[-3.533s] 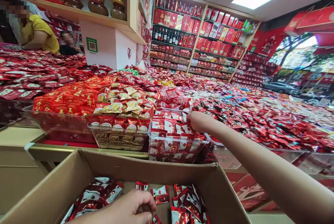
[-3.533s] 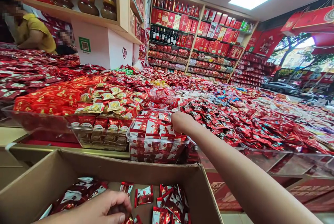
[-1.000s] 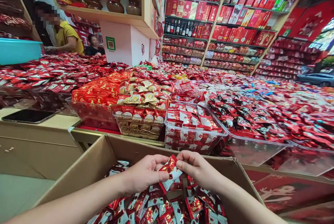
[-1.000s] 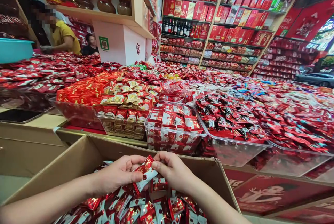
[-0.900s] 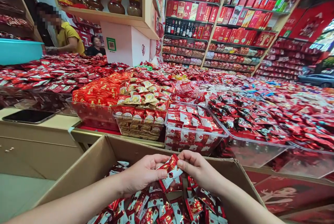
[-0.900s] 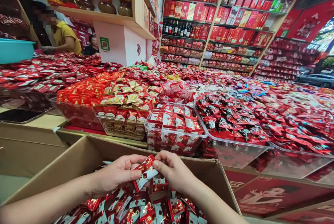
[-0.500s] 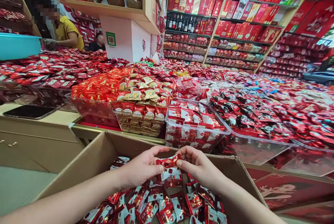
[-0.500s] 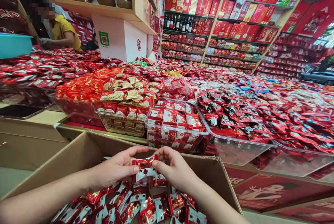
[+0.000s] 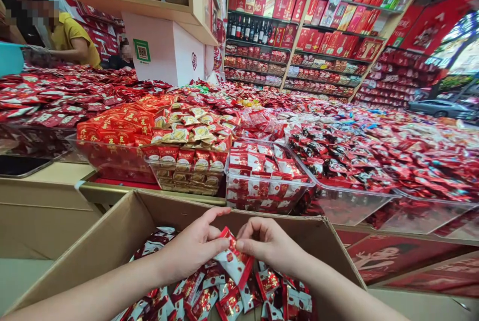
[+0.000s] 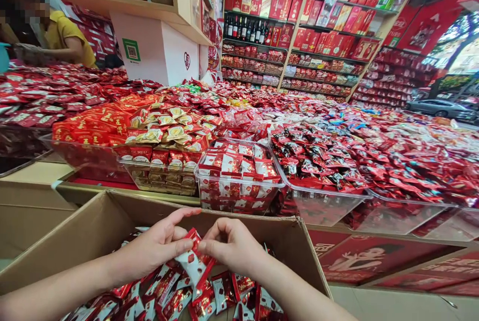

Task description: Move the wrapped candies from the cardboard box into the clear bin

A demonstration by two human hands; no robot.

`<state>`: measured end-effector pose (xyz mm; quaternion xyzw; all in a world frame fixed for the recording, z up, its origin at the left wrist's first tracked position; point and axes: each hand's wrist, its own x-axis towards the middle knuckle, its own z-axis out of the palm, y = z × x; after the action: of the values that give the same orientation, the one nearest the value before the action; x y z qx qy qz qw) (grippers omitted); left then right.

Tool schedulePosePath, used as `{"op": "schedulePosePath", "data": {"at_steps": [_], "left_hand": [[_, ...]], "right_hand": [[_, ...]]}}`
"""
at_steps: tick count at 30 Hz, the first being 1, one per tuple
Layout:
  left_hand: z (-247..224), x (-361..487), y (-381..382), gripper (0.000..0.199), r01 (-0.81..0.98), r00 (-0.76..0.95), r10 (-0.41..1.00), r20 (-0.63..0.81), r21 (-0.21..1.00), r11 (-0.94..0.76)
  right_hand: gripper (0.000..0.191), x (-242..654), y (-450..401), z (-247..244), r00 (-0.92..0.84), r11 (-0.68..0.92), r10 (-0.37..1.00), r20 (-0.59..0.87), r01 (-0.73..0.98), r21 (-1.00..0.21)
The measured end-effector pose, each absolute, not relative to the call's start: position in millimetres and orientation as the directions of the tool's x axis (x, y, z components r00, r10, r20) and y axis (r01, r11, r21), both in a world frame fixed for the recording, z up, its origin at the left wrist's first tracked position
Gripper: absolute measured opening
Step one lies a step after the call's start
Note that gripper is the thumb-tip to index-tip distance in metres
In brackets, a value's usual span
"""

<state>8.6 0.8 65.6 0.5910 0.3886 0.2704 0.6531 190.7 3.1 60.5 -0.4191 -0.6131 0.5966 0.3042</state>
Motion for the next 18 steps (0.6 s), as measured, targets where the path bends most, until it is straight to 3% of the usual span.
{"op": "schedulePosePath", "data": {"at_steps": [4, 6, 10, 14, 16, 18], "left_hand": [[61, 10, 1, 0.057, 0.189, 0.545, 0.811, -0.212, 0.974, 0.127], [62, 10, 2, 0.047, 0.204, 0.544, 0.812, -0.213, 0.972, 0.118], [75, 6, 13, 0.035, 0.263, 0.526, 0.824, -0.210, 0.962, 0.077], [85, -10, 32, 0.029, 0.442, 0.429, 0.898, -0.096, 0.889, -0.116], [85, -17, 41, 0.027, 0.510, 0.389, 0.919, -0.065, 0.846, -0.156], [82, -21, 48, 0.028, 0.528, 0.381, 0.921, -0.076, 0.836, -0.150]], "right_hand": [[0.040, 186, 0, 53, -0.563, -0.151, 0.811, -0.160, 0.063, -0.987], [0.046, 186, -2, 55, -0.607, -0.213, 0.765, -0.216, 0.077, -0.974], [0.036, 199, -4, 87, -0.641, -0.121, 0.750, -0.166, 0.113, -0.986], [0.037, 229, 18, 145, -0.422, 0.169, 0.896, 0.141, 0.030, -0.985], [0.037, 244, 42, 166, -0.247, 0.300, 0.933, 0.262, 0.133, -0.945], [0.036, 255, 70, 175, -0.156, 0.321, 0.946, 0.285, 0.330, -0.888]]}}
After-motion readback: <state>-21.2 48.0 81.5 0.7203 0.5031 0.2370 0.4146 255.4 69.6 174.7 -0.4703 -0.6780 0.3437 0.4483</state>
